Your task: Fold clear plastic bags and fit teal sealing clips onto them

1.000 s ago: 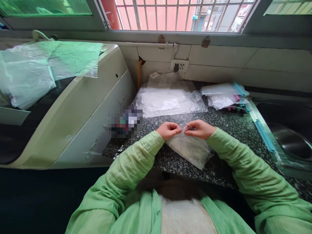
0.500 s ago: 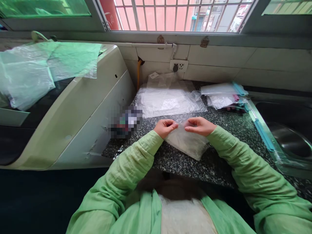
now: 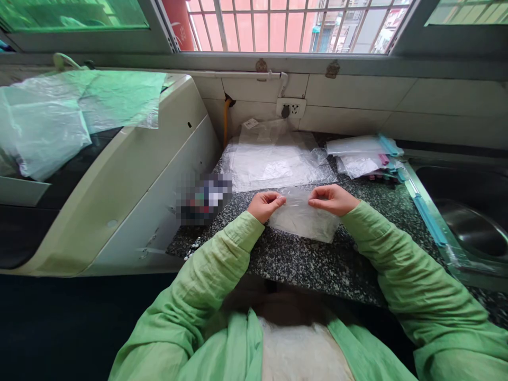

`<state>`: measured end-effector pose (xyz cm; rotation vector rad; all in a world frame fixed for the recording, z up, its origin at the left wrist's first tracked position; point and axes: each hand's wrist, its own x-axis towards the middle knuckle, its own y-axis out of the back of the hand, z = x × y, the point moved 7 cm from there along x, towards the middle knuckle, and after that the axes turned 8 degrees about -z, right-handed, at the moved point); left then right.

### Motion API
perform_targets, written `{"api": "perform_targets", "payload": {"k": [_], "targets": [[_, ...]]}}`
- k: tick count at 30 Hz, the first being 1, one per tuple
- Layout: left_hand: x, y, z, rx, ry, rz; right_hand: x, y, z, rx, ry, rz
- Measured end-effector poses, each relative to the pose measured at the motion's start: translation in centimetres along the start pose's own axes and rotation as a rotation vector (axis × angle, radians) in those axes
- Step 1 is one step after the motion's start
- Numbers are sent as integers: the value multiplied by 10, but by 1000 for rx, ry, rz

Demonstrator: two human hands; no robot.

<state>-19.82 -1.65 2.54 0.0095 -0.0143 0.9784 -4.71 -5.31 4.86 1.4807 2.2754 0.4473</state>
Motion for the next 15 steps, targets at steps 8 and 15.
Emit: {"api": "perform_targets", "payload": {"k": [8,15], "targets": [[0,-1,-4,31,47,-19,-2,9,0,-22,13,74],[1,-4,-3,142,10,-90,-1,-1,-5,-89,11,-3]]}}
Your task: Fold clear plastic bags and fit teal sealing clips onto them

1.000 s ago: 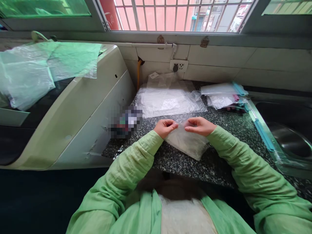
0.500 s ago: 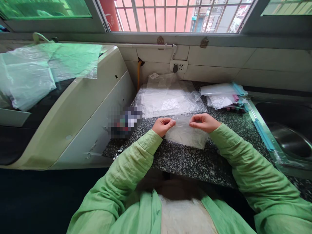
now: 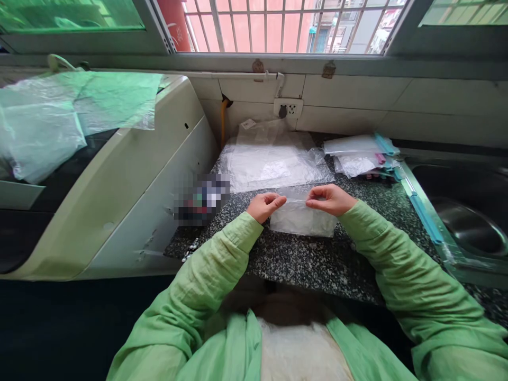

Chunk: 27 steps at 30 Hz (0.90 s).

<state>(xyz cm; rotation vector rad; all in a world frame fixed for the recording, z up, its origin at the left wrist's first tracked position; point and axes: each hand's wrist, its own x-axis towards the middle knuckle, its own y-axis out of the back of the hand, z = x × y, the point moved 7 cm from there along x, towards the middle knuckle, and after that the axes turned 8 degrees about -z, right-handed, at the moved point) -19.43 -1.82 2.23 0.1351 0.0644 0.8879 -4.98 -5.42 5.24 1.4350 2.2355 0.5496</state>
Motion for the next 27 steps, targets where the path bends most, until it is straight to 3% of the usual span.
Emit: {"api": "perform_targets", "payload": {"k": [17,27], "targets": [[-1,-10,2,-34,8,-8,4,-8,3,-11,-3,-35],[-2,8,2,-120,9,160,-2,14,11,103,-19,56]]}}
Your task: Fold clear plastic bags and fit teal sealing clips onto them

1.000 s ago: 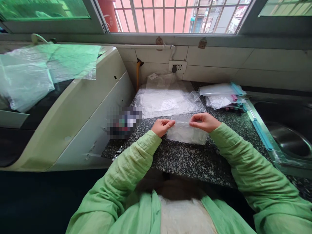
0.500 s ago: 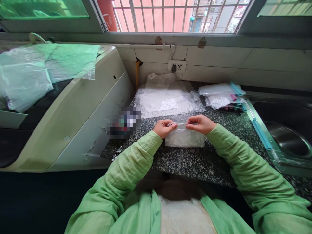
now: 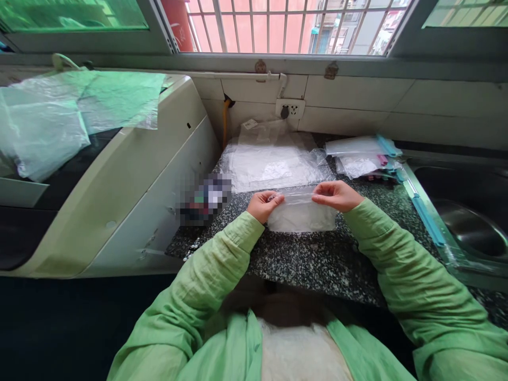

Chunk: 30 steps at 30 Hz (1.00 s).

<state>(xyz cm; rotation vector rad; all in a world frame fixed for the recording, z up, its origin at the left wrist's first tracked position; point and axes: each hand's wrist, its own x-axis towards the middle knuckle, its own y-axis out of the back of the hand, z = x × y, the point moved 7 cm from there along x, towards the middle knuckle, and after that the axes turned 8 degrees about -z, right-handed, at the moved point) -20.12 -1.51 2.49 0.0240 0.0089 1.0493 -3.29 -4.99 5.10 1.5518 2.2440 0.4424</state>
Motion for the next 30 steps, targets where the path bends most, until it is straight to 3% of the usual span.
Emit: {"api": "perform_targets", "payload": {"k": [9,20,30], "targets": [[-1,-2,-3,-12,0,8,1,9,4,18,16,94],[2,-6,-9,15,2,-69,0,11,2,-89,14,89],[2,-13,-7,124,-27,-196,-4,-8,-12,-227,83,-157]]}}
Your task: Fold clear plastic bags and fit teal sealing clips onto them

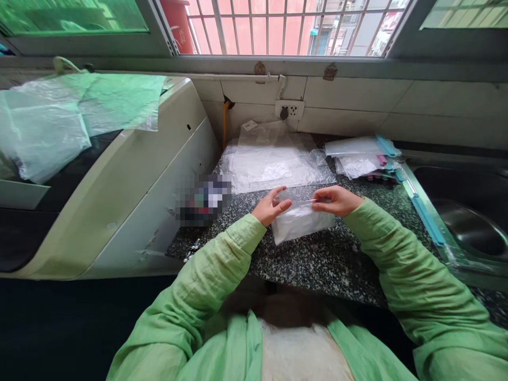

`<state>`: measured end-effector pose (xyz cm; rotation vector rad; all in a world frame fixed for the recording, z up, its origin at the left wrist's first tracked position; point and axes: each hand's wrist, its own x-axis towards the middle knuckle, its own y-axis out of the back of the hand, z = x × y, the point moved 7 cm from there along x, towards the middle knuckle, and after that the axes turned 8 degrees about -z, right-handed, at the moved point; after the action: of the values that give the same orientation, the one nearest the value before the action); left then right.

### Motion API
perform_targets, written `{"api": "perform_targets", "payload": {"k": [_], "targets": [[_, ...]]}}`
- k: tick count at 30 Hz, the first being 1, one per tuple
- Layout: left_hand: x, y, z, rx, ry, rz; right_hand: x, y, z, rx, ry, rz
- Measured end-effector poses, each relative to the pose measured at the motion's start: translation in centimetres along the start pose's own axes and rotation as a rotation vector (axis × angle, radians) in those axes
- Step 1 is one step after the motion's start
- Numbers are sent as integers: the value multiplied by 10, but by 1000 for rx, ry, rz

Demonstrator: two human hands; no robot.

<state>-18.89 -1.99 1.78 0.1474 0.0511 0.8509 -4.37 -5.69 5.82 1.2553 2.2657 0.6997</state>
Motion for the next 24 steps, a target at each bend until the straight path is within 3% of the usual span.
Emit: {"api": "perform_targets", "payload": {"k": [4,13,24], "targets": [[1,3,-2,-54,29,7,-1,0,-3,-1,37,2],[-1,-25,-7,34,125,-288,3,-6,-4,13,50,-25],[-3,-28,-6,-75,142,-237,6,0,9,133,-32,156]]}}
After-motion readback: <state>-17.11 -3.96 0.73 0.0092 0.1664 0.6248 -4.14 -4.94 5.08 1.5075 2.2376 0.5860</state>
